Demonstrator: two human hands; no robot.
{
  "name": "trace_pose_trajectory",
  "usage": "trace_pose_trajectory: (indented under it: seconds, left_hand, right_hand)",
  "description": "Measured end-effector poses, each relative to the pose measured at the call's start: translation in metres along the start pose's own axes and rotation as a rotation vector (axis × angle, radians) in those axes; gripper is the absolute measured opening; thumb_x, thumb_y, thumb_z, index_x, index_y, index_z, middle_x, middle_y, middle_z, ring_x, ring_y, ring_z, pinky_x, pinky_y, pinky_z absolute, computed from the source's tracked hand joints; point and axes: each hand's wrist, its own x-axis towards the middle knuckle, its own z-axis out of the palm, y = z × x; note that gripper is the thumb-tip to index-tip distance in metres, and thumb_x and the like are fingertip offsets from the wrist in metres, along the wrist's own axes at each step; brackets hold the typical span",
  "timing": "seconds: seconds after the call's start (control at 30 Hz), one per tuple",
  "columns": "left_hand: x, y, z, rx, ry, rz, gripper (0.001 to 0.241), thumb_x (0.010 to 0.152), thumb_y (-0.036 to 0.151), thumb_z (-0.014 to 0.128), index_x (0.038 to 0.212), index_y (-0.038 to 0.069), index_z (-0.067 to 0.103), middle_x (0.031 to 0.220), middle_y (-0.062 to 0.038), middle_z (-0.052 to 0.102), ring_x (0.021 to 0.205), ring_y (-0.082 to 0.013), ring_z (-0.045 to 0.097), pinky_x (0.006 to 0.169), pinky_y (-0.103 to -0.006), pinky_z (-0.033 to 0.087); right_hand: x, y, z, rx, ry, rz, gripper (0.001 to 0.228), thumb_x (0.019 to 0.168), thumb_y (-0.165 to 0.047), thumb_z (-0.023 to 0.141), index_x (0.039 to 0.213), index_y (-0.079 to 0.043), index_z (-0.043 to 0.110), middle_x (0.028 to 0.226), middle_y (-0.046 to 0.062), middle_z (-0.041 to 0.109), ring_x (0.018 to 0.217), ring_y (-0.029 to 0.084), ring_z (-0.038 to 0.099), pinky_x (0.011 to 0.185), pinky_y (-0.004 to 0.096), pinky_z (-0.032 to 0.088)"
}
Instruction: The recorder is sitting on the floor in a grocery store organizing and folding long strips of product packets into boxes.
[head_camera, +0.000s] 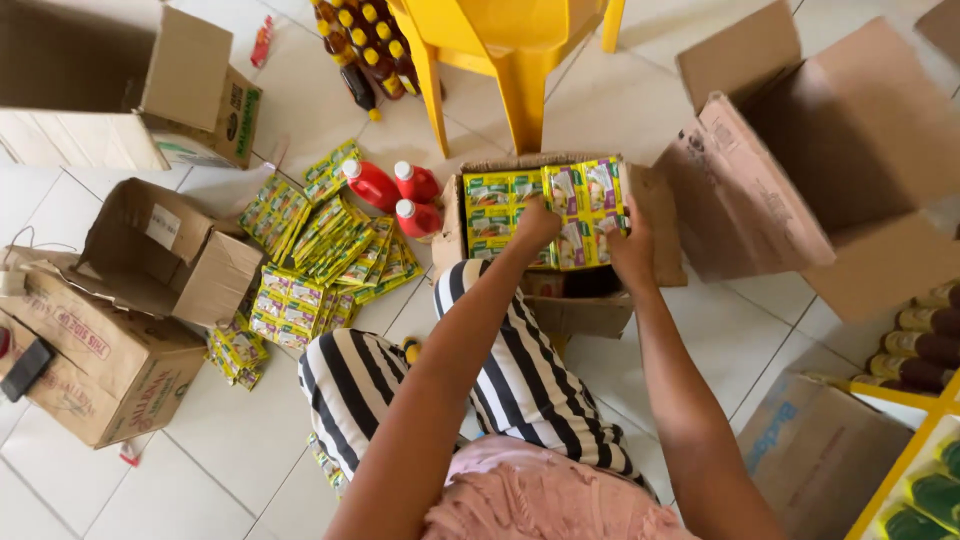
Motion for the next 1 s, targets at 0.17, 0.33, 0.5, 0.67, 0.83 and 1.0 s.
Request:
trace_pose_trajectory:
  seconds: [0.17, 0.33, 0.5, 0.67, 0.83, 1.0]
  left_hand:
    - [0.077, -0.078, 0.057, 0.243, 0.056, 0.036, 0.037, 0.083, 0.014, 0.064, 0.118, 0.001, 0.062, 0.108, -0.031, 0.070, 0.104, -0.0500, 0.066, 0.092, -0.0558, 0.053]
    - [0.018, -0.020, 0.019, 0.239, 0.196, 0.273, 0.055, 0.077, 0.010, 0.067, 0.132, 0.004, 0.061, 0.122, -0.029, 0.060, 0.110, -0.0486, 0.058, 0.093, -0.0541, 0.051]
    - [0.002, 0.011, -0.011, 0.416, 0.131, 0.276, 0.056, 0.079, 0.013, 0.066, 0.136, 0.016, 0.063, 0.136, -0.012, 0.060, 0.129, -0.0367, 0.053, 0.106, -0.0483, 0.051]
    - [-0.020, 0.048, -0.029, 0.838, 0.175, 0.067, 0.069, 0.085, 0.032, 0.070, 0.149, 0.025, 0.046, 0.162, -0.011, 0.024, 0.146, -0.0517, 0.020, 0.110, -0.0753, 0.031]
    - [-0.007, 0.029, -0.032, 0.792, 0.110, -0.002, 0.076, 0.092, 0.048, 0.068, 0.156, 0.030, 0.031, 0.169, -0.010, 0.002, 0.148, -0.0609, 0.000, 0.108, -0.0833, 0.023]
    - [0.008, 0.005, -0.026, 0.846, 0.185, 0.047, 0.075, 0.089, 0.032, 0.069, 0.158, 0.034, 0.037, 0.172, -0.008, 0.007, 0.150, -0.0588, 0.002, 0.106, -0.0816, 0.027]
  right_hand:
    - [0.014, 0.023, 0.022, -0.017, 0.046, -0.043, 0.061, 0.093, -0.003, 0.058, 0.153, -0.001, 0.047, 0.140, 0.024, 0.062, 0.129, 0.036, 0.060, 0.109, 0.040, 0.045]
    - [0.010, 0.026, 0.046, -0.289, 0.058, -0.130, 0.054, 0.095, -0.003, 0.060, 0.149, -0.008, 0.057, 0.155, 0.027, 0.048, 0.136, 0.043, 0.053, 0.113, 0.044, 0.045]
    - [0.020, -0.023, 0.062, -0.689, -0.089, -0.286, 0.053, 0.098, -0.026, 0.067, 0.150, -0.021, 0.054, 0.160, 0.018, 0.039, 0.145, 0.048, 0.032, 0.113, 0.066, 0.029]
    - [0.034, 0.003, 0.098, -0.788, -0.122, -0.331, 0.057, 0.100, -0.031, 0.059, 0.154, -0.021, 0.047, 0.167, 0.009, 0.036, 0.153, 0.047, 0.023, 0.120, 0.068, 0.016]
    - [0.043, 0.013, 0.118, -0.846, -0.064, -0.305, 0.055, 0.107, -0.034, 0.051, 0.160, -0.019, 0.046, 0.170, 0.008, 0.031, 0.155, 0.046, 0.018, 0.122, 0.070, 0.009]
    - [0.045, 0.024, 0.124, -0.828, -0.057, -0.287, 0.055, 0.108, -0.035, 0.050, 0.160, -0.017, 0.045, 0.171, 0.009, 0.030, 0.156, 0.048, 0.019, 0.121, 0.071, 0.008]
